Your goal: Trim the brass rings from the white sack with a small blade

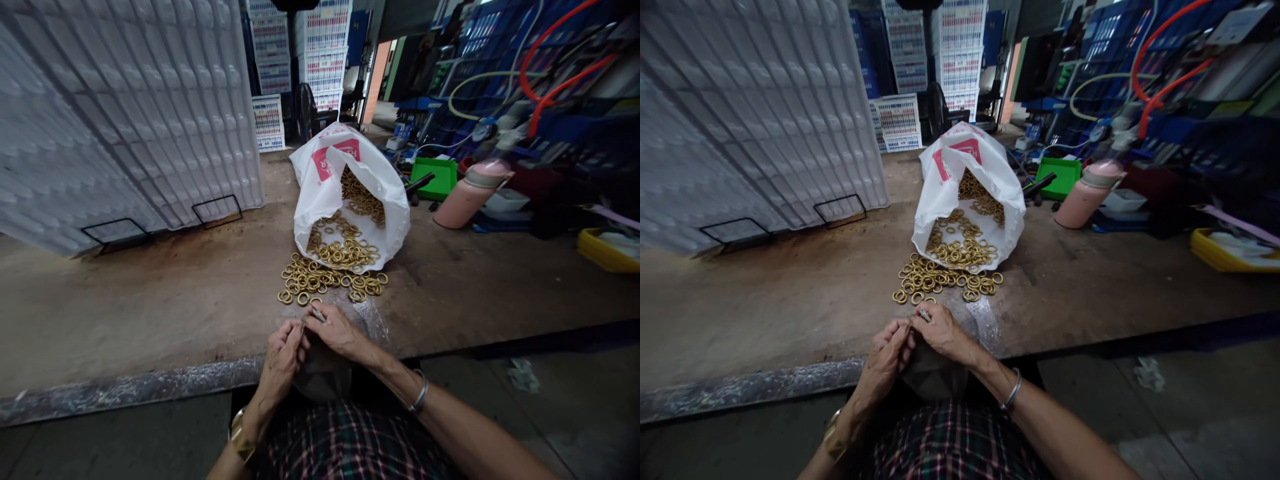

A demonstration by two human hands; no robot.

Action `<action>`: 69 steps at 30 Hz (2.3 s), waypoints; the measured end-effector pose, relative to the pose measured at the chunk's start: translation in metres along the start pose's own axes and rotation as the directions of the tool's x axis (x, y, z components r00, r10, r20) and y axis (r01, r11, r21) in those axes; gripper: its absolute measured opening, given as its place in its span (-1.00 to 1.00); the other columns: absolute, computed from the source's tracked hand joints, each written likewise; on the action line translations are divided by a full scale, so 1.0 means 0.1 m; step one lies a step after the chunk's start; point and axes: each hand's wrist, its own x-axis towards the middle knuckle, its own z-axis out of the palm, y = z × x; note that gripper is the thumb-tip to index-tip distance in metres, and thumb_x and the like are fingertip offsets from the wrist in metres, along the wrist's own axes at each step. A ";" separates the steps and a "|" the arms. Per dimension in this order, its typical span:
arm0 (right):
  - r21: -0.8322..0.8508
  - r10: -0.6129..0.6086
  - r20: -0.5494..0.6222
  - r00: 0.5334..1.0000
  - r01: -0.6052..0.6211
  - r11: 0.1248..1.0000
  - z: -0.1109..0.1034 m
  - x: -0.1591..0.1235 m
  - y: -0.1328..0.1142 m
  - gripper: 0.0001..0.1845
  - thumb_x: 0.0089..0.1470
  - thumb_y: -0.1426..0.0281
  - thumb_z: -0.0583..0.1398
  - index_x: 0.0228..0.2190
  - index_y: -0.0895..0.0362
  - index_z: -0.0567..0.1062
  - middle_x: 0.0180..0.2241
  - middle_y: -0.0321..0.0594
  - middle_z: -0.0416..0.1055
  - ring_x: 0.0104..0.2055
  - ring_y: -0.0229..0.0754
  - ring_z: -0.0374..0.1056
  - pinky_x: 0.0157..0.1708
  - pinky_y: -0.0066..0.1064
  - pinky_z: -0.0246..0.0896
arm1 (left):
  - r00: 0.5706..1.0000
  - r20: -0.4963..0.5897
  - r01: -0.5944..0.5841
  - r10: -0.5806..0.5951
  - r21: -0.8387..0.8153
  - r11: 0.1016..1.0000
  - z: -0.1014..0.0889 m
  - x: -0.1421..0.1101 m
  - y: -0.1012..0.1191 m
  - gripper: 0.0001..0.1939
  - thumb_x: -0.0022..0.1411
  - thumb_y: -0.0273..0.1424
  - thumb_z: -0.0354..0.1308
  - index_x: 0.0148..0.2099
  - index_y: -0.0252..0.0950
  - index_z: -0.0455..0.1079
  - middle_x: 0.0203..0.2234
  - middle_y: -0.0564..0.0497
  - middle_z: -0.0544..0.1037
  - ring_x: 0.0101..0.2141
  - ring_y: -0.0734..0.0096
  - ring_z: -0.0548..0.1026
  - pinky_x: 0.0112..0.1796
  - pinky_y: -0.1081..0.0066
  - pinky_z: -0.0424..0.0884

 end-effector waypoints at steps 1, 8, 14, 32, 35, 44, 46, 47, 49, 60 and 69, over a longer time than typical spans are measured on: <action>0.005 -0.004 0.006 1.000 0.004 1.000 0.00 -0.01 -0.01 -0.87 -0.02 0.42 0.06 -0.54 0.17 0.35 -0.59 -0.39 0.23 -0.50 -0.35 0.12 -0.49 -0.54 0.01 | 1.000 0.018 0.010 -0.010 -0.011 1.000 -0.01 0.00 -0.01 -0.58 0.09 -0.01 0.02 -0.48 -0.29 0.23 -0.76 0.19 0.18 -0.74 0.64 0.06 -0.69 0.58 -0.03; -0.008 0.010 0.001 1.000 -0.010 1.000 0.01 0.01 0.02 -0.80 0.08 0.42 -0.01 -0.47 0.17 0.37 -0.56 -0.31 0.34 -0.49 -0.31 0.25 -0.44 -0.52 0.10 | 0.998 0.066 0.031 -0.020 -0.170 0.985 -0.04 -0.02 -0.07 -0.65 0.13 -0.07 0.04 -0.38 -0.28 0.23 -0.68 0.19 0.23 -0.71 0.67 0.10 -0.67 0.61 -0.01; -0.478 -0.084 0.045 0.995 0.096 0.873 0.02 -0.08 0.08 -0.80 -0.05 0.55 0.03 -0.39 0.13 0.40 -0.48 -0.26 0.40 -0.45 -0.27 0.25 -0.44 -0.49 0.00 | 1.000 0.001 0.024 -0.024 -0.188 0.982 -0.03 -0.02 -0.06 -0.65 0.10 -0.07 0.06 -0.37 -0.28 0.24 -0.68 0.19 0.24 -0.70 0.65 0.12 -0.67 0.61 0.00; -0.747 0.015 0.022 1.000 0.007 0.665 -0.01 -0.06 0.14 -0.68 -0.08 0.58 -0.02 -0.23 0.20 0.35 -0.42 -0.12 0.44 -0.45 -0.21 0.29 -0.48 -0.43 -0.06 | 1.000 0.004 0.024 -0.024 -0.148 0.989 -0.01 -0.16 -0.06 -0.65 0.12 -0.07 0.05 -0.38 -0.29 0.24 -0.68 0.18 0.28 -0.72 0.68 0.16 -0.70 0.62 0.05; -0.748 -0.021 -0.075 0.997 -0.042 0.662 -0.13 -0.01 0.20 -0.68 -0.06 0.57 -0.01 -0.21 0.20 0.33 -0.42 -0.13 0.43 -0.42 -0.18 0.31 -0.46 -0.42 -0.03 | 0.996 0.082 0.045 -0.019 -0.333 0.942 0.00 -0.19 -0.03 -0.68 0.12 -0.12 0.09 -0.38 -0.29 0.23 -0.63 0.16 0.33 -0.71 0.67 0.19 -0.70 0.62 0.09; -0.742 -0.067 -0.170 0.983 -0.083 0.665 -0.12 0.15 0.18 -0.81 0.09 0.39 0.06 -0.22 0.13 0.33 -0.25 -0.15 0.43 -0.25 -0.16 0.33 -0.36 -0.43 0.01 | 0.993 0.084 0.115 -0.079 -0.637 0.762 -0.05 -0.07 -0.01 -0.76 0.03 -0.31 0.21 -0.33 -0.33 0.26 -0.46 -0.01 0.47 -0.57 0.54 0.37 -0.67 0.59 0.20; -0.742 -0.068 -0.163 0.984 -0.077 0.666 -0.11 0.16 0.17 -0.81 0.06 0.42 0.06 -0.22 0.12 0.33 -0.24 -0.17 0.43 -0.24 -0.16 0.32 -0.36 -0.43 0.00 | 0.988 0.119 0.156 -0.102 -0.682 0.715 -0.08 -0.05 0.00 -0.75 0.01 -0.36 0.23 -0.26 -0.31 0.28 -0.48 0.02 0.46 -0.56 0.53 0.38 -0.65 0.59 0.21; -0.741 -0.072 -0.159 0.985 -0.071 0.668 -0.12 0.16 0.17 -0.82 0.05 0.43 0.06 -0.23 0.12 0.33 -0.26 -0.18 0.43 -0.25 -0.17 0.33 -0.37 -0.43 -0.01 | 0.984 0.133 0.177 -0.117 -0.702 0.689 -0.10 -0.04 0.00 -0.74 0.00 -0.38 0.23 -0.24 -0.31 0.29 -0.49 0.03 0.45 -0.55 0.53 0.38 -0.64 0.60 0.22; -0.732 -0.091 -0.151 0.984 -0.049 0.680 -0.13 0.15 0.18 -0.82 0.04 0.46 0.05 -0.26 0.12 0.33 -0.31 -0.20 0.43 -0.29 -0.17 0.33 -0.39 -0.43 -0.03 | 0.978 0.143 0.210 -0.155 -0.737 0.643 -0.12 -0.02 0.01 -0.77 -0.02 -0.39 0.24 -0.30 -0.34 0.32 -0.49 0.03 0.44 -0.53 0.54 0.38 -0.63 0.60 0.24; -0.401 -0.206 -0.083 0.975 0.157 0.903 -0.04 -0.01 0.16 -0.88 0.05 0.47 0.04 -0.32 0.10 0.32 -0.44 -0.27 0.37 -0.42 -0.25 0.27 -0.41 -0.47 0.05 | 0.995 -0.046 0.057 -0.091 -0.484 0.873 0.02 0.03 0.02 -0.59 -0.07 -0.20 0.28 -0.23 -0.30 0.26 -0.61 0.16 0.35 -0.67 0.64 0.25 -0.72 0.64 0.12; -0.125 -0.086 -0.018 0.996 0.083 0.989 0.00 0.01 -0.06 -0.83 0.07 0.34 0.01 -0.49 0.12 0.29 -0.57 -0.40 0.17 -0.50 -0.33 0.12 -0.51 -0.52 -0.01 | 0.980 -0.184 -0.078 0.070 -0.036 0.996 -0.01 0.06 -0.04 -0.61 0.02 -0.05 0.12 -0.40 -0.32 0.29 -0.72 0.22 0.17 -0.71 0.68 0.10 -0.70 0.62 0.03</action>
